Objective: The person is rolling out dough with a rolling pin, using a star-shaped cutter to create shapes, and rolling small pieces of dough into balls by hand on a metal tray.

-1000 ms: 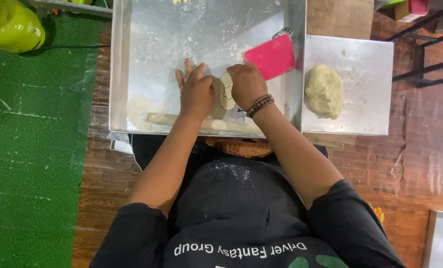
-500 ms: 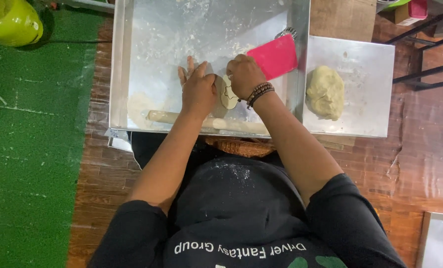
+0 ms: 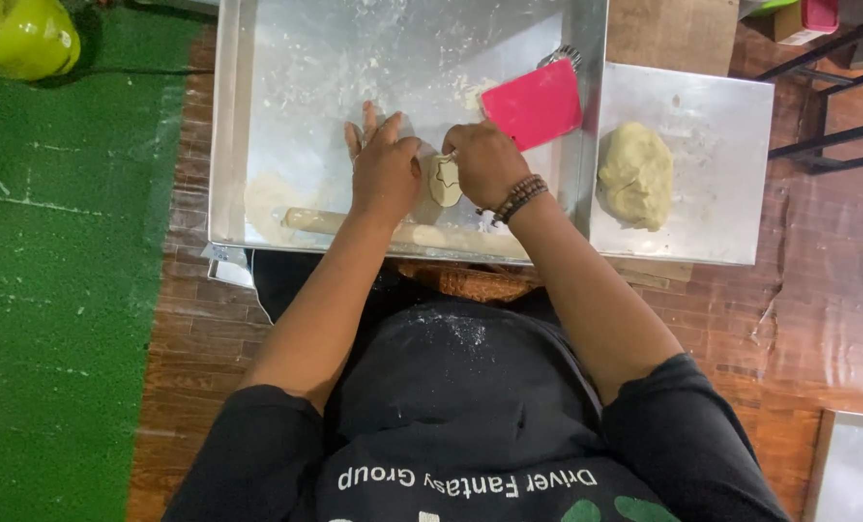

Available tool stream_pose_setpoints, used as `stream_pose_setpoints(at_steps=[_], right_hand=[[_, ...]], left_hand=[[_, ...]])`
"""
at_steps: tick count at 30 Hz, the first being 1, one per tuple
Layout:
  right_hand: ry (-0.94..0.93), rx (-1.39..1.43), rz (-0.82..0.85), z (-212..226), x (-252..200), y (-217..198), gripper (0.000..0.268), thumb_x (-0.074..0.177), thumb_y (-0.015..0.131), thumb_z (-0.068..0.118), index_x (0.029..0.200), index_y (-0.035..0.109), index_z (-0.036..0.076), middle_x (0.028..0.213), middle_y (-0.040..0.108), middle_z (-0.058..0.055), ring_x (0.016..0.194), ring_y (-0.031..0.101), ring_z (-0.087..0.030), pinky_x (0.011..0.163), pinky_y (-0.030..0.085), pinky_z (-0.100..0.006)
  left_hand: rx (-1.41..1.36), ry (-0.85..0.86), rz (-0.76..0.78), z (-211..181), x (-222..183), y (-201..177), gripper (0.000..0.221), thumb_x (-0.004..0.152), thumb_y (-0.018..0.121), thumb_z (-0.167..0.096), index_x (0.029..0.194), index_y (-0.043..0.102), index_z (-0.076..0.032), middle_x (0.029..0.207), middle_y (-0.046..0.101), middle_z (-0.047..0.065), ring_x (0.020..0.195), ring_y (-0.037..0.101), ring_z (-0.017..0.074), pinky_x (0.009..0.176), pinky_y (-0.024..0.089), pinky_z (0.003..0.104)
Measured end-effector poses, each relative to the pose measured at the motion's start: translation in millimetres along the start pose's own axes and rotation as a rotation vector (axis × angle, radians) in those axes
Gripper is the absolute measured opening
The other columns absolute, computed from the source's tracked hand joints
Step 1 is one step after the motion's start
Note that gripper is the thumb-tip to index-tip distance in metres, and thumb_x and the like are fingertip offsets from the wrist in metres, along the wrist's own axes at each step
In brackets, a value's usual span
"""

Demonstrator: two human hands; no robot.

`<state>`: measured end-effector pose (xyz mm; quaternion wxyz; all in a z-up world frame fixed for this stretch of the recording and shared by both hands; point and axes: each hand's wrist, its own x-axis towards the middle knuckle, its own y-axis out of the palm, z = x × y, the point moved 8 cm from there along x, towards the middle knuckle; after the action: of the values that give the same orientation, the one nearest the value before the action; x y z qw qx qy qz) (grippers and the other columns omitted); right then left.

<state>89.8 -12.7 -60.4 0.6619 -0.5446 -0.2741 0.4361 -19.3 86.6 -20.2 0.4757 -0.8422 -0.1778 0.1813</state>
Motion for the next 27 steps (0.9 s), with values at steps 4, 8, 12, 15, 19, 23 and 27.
stream_pose_setpoints(at_steps=[4, 8, 12, 15, 19, 23, 27], right_hand=[[-0.113, -0.06, -0.158, 6, -31, -17, 0.008, 0.097, 0.062, 0.015, 0.105, 0.066, 0.017, 0.083, 0.068, -0.002, 0.091, 0.069, -0.026, 0.076, 0.058, -0.037], [-0.255, -0.021, -0.212, 19, -70, -28, 0.012, 0.099, 0.058, 0.008, 0.106, 0.067, 0.013, 0.089, 0.071, -0.007, 0.091, 0.07, -0.028, 0.078, 0.058, -0.037], [-0.241, 0.305, -0.143, 20, -106, -37, 0.016, 0.099, 0.055, 0.003, 0.107, 0.069, 0.008, 0.098, 0.072, -0.011, 0.1, 0.071, -0.033, 0.087, 0.059, -0.039], [-0.242, 0.41, -0.078, 20, -121, -53, 0.018, 0.096, 0.057, 0.001, 0.109, 0.068, 0.007, 0.107, 0.075, -0.011, 0.097, 0.073, -0.027, 0.082, 0.061, -0.039], [-0.067, 0.482, -0.121, -17, -125, -54, 0.015, 0.096, 0.061, 0.001, 0.104, 0.074, 0.004, 0.097, 0.077, -0.009, 0.079, 0.073, -0.02, 0.069, 0.063, -0.03], [0.079, 0.349, -0.346, -54, -127, -54, 0.024, 0.095, 0.053, 0.005, 0.108, 0.073, 0.004, 0.097, 0.074, -0.01, 0.082, 0.067, -0.024, 0.068, 0.056, -0.038], [0.097, 0.209, -0.446, -48, -125, -52, 0.036, 0.091, 0.047, -0.004, 0.11, 0.077, -0.002, 0.124, 0.069, -0.023, 0.11, 0.065, -0.04, 0.089, 0.056, -0.053]], left_hand=[[-0.008, -0.007, -0.011, 4, 1, 4, 0.028, 0.1, 0.059, -0.013, 0.123, 0.074, -0.015, 0.159, 0.045, 0.014, 0.156, 0.019, 0.0364, 0.125, 0.0, 0.059], [-0.018, 0.003, -0.006, -12, -9, -19, 0.028, 0.1, 0.057, -0.013, 0.123, 0.074, -0.014, 0.159, 0.045, 0.017, 0.155, 0.023, 0.038, 0.125, 0.004, 0.061], [-0.012, 0.044, -0.022, -5, -5, -6, 0.025, 0.1, 0.055, -0.013, 0.115, 0.076, -0.013, 0.158, 0.045, 0.018, 0.155, 0.017, 0.0417, 0.124, 0.001, 0.062], [-0.021, 0.252, -0.184, 3, 4, 16, 0.02, 0.094, 0.055, -0.001, 0.088, 0.074, -0.006, 0.15, 0.05, 0.026, 0.152, 0.01, 0.0487, 0.12, 0.0, 0.071], [-0.02, 0.251, -0.163, 3, 4, 17, 0.022, 0.097, 0.054, -0.005, 0.09, 0.074, -0.007, 0.15, 0.049, 0.027, 0.151, 0.009, 0.0512, 0.12, -0.001, 0.071], [-0.042, 0.297, -0.211, 2, 1, 18, 0.021, 0.096, 0.055, -0.003, 0.088, 0.073, -0.009, 0.149, 0.051, 0.025, 0.151, 0.013, 0.0504, 0.12, 0.001, 0.07], [-0.033, 0.321, -0.241, 2, 0, 17, 0.02, 0.095, 0.057, -0.002, 0.091, 0.074, -0.01, 0.148, 0.053, 0.024, 0.151, 0.016, 0.0496, 0.121, 0.004, 0.069]])
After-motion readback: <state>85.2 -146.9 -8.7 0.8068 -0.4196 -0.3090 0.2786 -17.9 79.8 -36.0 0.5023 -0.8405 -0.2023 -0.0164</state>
